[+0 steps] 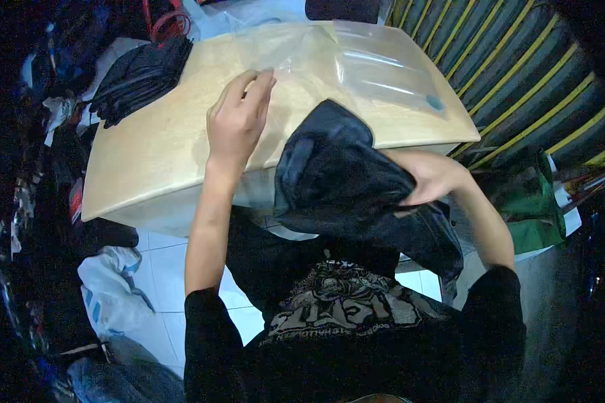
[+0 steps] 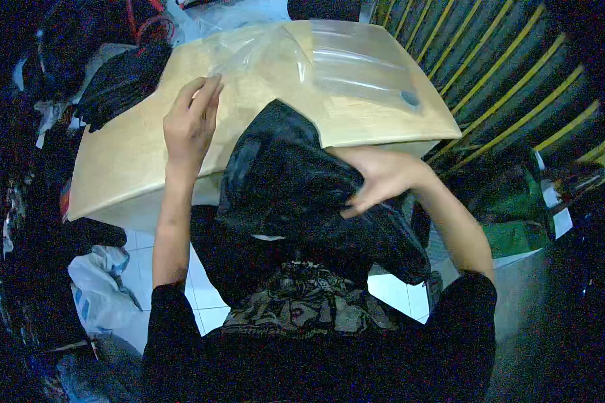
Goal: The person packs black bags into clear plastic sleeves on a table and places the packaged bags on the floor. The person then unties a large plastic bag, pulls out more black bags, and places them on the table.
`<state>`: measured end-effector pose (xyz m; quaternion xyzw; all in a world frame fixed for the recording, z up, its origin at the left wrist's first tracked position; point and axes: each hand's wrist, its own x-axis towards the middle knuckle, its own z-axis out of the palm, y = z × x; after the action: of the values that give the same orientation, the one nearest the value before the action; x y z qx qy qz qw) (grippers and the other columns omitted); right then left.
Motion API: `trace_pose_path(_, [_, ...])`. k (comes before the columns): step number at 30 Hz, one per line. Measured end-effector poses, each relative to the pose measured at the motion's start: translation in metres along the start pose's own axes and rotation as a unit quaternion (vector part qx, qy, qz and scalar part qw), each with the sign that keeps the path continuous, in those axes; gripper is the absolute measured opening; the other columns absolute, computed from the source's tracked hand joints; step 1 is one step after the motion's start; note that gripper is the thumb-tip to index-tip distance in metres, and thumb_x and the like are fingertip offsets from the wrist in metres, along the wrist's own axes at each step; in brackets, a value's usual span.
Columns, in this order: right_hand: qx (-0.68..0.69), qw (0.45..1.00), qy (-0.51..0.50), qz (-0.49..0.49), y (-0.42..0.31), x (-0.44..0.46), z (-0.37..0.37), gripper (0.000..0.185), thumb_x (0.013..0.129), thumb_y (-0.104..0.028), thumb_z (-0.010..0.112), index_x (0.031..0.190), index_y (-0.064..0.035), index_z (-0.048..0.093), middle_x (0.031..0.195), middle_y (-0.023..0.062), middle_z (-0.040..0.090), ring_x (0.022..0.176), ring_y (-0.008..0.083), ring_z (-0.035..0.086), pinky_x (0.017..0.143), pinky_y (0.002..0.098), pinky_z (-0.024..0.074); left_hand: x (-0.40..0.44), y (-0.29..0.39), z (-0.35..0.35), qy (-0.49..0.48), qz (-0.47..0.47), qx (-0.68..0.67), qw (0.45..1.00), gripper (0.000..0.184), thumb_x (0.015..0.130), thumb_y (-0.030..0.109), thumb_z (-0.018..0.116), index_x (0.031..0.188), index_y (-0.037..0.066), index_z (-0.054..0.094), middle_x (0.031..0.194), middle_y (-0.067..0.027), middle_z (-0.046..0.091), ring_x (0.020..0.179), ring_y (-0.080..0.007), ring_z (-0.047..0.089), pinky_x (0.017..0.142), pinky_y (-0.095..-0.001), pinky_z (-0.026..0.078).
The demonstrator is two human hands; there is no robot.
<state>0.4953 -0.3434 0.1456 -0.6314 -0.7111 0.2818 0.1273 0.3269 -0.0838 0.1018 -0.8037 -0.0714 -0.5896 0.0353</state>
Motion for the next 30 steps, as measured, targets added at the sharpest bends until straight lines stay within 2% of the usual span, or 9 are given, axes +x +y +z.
trace_pose_path(5, [0.22,0.972,-0.056,0.065,0.003,0.044,-0.009,0.094,0.056,-0.03,0.076,0.132,0.0094,0.036,0.13,0.0228,0.046,0.122,0.0284,0.043,0.105,0.0338,0.029,0.002,0.002,-0.009,-0.006,0.028,-0.048,0.998,0.028,0.072,0.002,0.07,0.099,0.008,0.065,0.079,-0.0054,0.053,0.071,-0.02,0.057,0.056,-0.0309,0.049])
trace_pose_path(9, [0.152,0.981,0.103,0.065,0.017,0.039,-0.021,0.093,0.057,-0.024,0.072,0.136,0.0058,0.034,0.133,0.0216,0.044,0.125,0.0275,0.04,0.108,0.0324,0.0242,-0.007,-0.007,-0.013,-0.016,0.036,-0.058,0.998,0.031,0.071,0.0,0.071,0.1,0.008,0.065,0.079,-0.0066,0.053,0.073,-0.0204,0.056,0.059,-0.0316,0.048])
trace_pose_path(14, [0.053,0.982,0.145,0.113,-0.009,0.047,-0.035,0.082,0.062,-0.031,0.07,0.125,0.0113,0.042,0.115,0.0219,0.056,0.104,0.0262,0.055,0.09,0.0314,0.0434,-0.002,0.004,-0.012,-0.004,-0.011,-0.121,0.993,0.027,0.072,0.0,0.071,0.098,0.007,0.066,0.079,-0.0075,0.055,0.069,-0.0209,0.057,0.058,-0.0314,0.048])
trace_pose_path(17, [-0.134,0.93,0.1,0.327,-0.029,0.064,-0.044,0.074,0.061,-0.037,0.072,0.109,0.0146,0.051,0.099,0.0243,0.06,0.093,0.0287,0.059,0.085,0.0319,0.0456,0.002,0.009,-0.008,-0.007,-0.009,-0.158,0.987,0.024,0.074,0.001,0.07,0.097,0.006,0.067,0.078,-0.0075,0.058,0.064,-0.0196,0.057,0.054,-0.0302,0.046])
trace_pose_path(19, [-0.123,0.939,0.293,0.128,0.02,0.07,-0.024,0.072,0.059,-0.048,0.071,0.09,0.016,0.057,0.086,0.0279,0.062,0.083,0.0332,0.062,0.074,0.0367,0.0487,0.005,0.014,-0.008,-0.018,0.006,-0.162,0.987,0.021,0.077,0.0,0.069,0.097,0.006,0.068,0.079,-0.0078,0.059,0.063,-0.0167,0.058,0.05,-0.0279,0.046])
trace_pose_path(22, [-0.047,0.96,0.104,0.257,-0.019,0.086,-0.051,0.082,0.065,-0.058,0.067,0.098,0.0155,0.056,0.089,0.0284,0.063,0.087,0.0347,0.063,0.076,0.0399,0.0487,0.0,0.018,0.0,-0.042,-0.007,-0.129,0.991,0.019,0.075,0.004,0.07,0.094,0.006,0.066,0.077,-0.0067,0.057,0.065,-0.0196,0.058,0.053,-0.0304,0.047])
trace_pose_path(25, [-0.17,0.925,0.186,0.285,0.003,0.114,-0.039,0.086,0.069,-0.068,0.062,0.098,0.0132,0.058,0.086,0.0267,0.063,0.083,0.031,0.062,0.072,0.04,0.0481,-0.007,0.023,0.007,-0.039,-0.015,-0.099,0.994,0.017,0.076,0.004,0.07,0.092,0.005,0.065,0.076,-0.0068,0.056,0.066,-0.0208,0.058,0.056,-0.0313,0.048])
trace_pose_path(26, [-0.118,0.965,0.126,0.197,-0.009,0.114,-0.052,0.089,0.072,-0.073,0.056,0.104,0.0108,0.058,0.087,0.0252,0.063,0.081,0.0277,0.061,0.074,0.0366,0.0483,-0.012,0.021,0.009,-0.035,-0.013,-0.086,0.996,0.016,0.076,0.003,0.069,0.092,0.005,0.066,0.076,-0.0073,0.057,0.065,-0.0204,0.058,0.056,-0.0307,0.048])
trace_pose_path(30, [0.18,0.964,0.179,0.082,0.026,0.124,-0.047,0.055,0.085,-0.039,0.063,0.117,0.0059,0.055,0.107,0.0124,0.062,0.095,0.0183,0.057,0.091,0.0286,0.0427,-0.03,0.01,0.004,-0.035,-0.044,-0.075,0.996,0.015,0.077,0.001,0.069,0.092,0.003,0.066,0.078,-0.0089,0.058,0.067,-0.0223,0.06,0.058,-0.0324,0.048])
